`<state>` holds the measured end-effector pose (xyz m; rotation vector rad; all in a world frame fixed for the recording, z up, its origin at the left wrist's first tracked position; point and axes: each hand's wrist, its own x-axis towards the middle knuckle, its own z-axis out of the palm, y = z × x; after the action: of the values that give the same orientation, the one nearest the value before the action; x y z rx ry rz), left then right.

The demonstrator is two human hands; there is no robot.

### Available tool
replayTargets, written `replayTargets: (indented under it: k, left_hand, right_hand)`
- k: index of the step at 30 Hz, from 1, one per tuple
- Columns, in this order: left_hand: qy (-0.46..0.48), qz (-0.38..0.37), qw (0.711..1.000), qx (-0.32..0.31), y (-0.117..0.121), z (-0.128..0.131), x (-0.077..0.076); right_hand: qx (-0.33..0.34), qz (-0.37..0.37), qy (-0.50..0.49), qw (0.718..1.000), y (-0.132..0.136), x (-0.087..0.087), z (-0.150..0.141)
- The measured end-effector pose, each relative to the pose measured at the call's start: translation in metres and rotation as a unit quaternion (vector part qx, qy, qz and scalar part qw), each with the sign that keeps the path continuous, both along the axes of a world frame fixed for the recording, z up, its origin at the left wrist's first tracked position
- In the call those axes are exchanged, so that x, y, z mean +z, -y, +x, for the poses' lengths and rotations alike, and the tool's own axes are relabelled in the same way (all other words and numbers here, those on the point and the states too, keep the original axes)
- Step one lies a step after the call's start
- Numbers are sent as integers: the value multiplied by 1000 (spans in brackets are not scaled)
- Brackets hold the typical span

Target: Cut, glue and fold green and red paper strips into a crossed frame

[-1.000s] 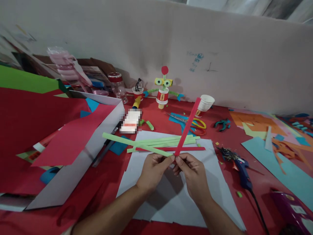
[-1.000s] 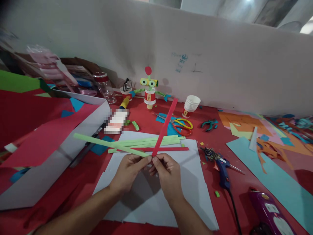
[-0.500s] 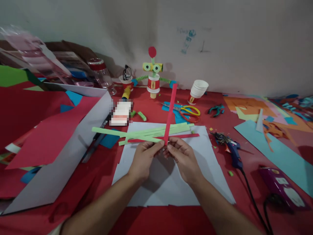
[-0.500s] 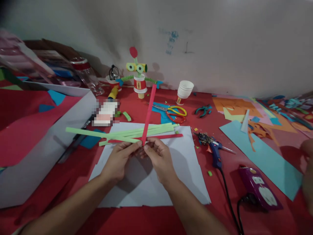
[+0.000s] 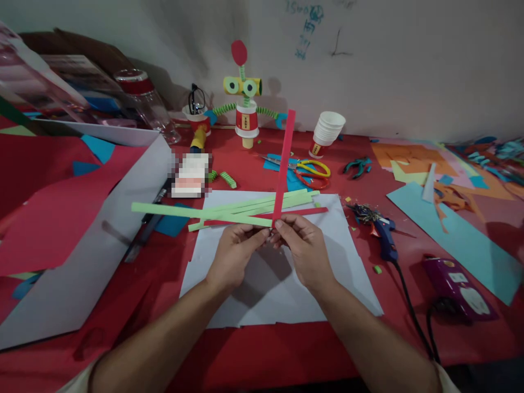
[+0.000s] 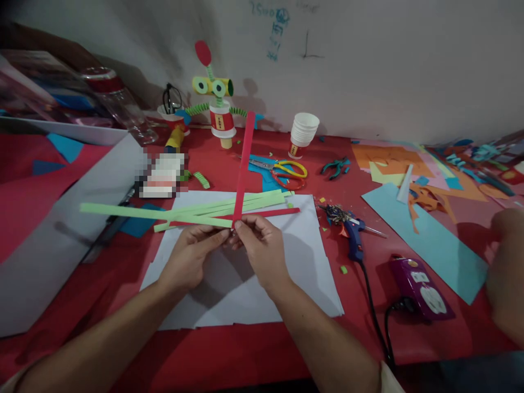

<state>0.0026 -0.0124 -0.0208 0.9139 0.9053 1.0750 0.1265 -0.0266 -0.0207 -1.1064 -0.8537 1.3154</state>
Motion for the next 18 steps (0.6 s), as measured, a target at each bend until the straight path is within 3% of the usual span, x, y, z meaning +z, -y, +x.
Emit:
replayTargets:
  k: [5,10,18]
  left_hand:
    - [50,-62,996,-31,-6,-4,-5]
    - [31,-123,992,0,-8,-5,-5]
    - [-48,-42,997,-38,-7,-7,-5]
  right_hand:
    - [4,-18,-12,1000,-1,2,1]
    - [0,-15,7,1000,0,3,-1]
    - [-6,-6,20,1000,1,-4,-1]
